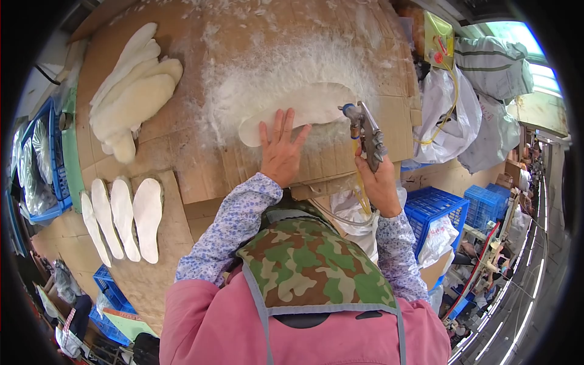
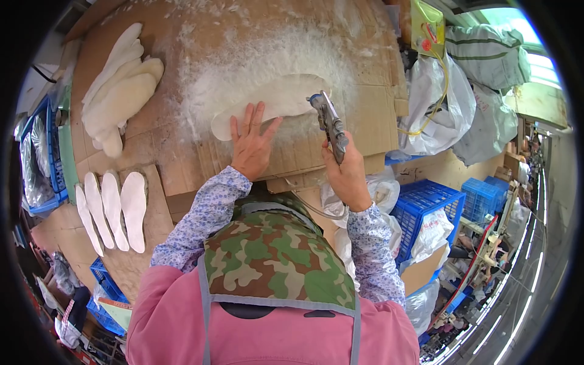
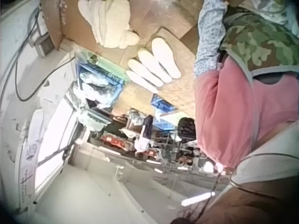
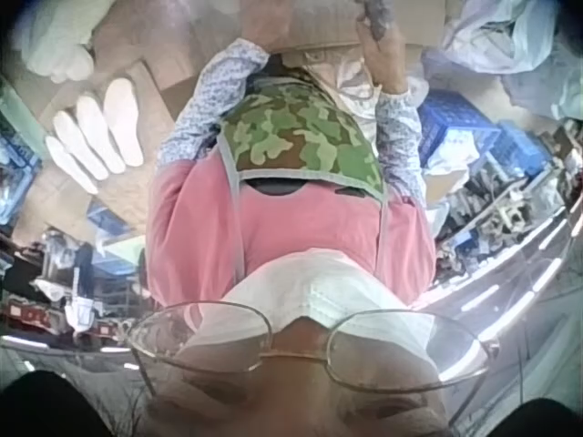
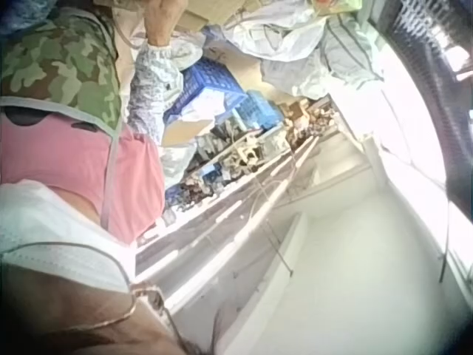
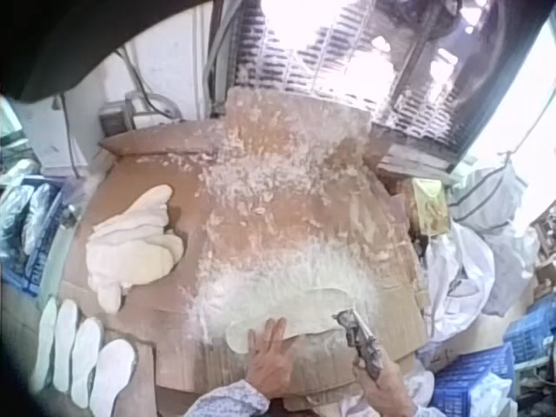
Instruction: The recorder uses a spray gun to apply adhesive to shoe insoles and then stacks them.
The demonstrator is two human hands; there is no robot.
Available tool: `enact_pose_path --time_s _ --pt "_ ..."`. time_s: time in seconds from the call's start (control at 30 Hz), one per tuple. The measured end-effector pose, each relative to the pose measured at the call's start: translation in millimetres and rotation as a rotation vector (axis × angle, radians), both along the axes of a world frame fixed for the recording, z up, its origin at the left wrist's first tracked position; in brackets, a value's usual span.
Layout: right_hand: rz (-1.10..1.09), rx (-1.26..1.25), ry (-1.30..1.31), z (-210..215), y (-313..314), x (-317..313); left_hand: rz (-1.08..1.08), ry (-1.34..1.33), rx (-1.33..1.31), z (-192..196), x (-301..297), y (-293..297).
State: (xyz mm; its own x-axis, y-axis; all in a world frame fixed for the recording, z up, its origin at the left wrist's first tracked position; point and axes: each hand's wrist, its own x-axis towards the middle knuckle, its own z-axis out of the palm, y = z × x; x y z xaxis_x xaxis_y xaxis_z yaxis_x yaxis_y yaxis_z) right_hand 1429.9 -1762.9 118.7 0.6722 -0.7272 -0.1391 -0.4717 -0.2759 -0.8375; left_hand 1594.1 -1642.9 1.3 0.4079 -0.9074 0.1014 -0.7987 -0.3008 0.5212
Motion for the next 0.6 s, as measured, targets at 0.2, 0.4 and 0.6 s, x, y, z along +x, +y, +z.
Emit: enact_pose_path --time_s 0.2,0.4,0.6 --pt "-0.022 -0.011 0.020 0.1 6.3 0.4 0.052 0.028 -0.029 6.3 11.4 29.3" --pt "0.065 0.153 0.045 0.7 26.2 10.3 0.202 -0.009 0.062 9.2 18.7 69.0" --pt "0.168 0.236 0.041 0.9 48.4 30.8 0.283 0.000 0.068 6.9 16.2 85.8"
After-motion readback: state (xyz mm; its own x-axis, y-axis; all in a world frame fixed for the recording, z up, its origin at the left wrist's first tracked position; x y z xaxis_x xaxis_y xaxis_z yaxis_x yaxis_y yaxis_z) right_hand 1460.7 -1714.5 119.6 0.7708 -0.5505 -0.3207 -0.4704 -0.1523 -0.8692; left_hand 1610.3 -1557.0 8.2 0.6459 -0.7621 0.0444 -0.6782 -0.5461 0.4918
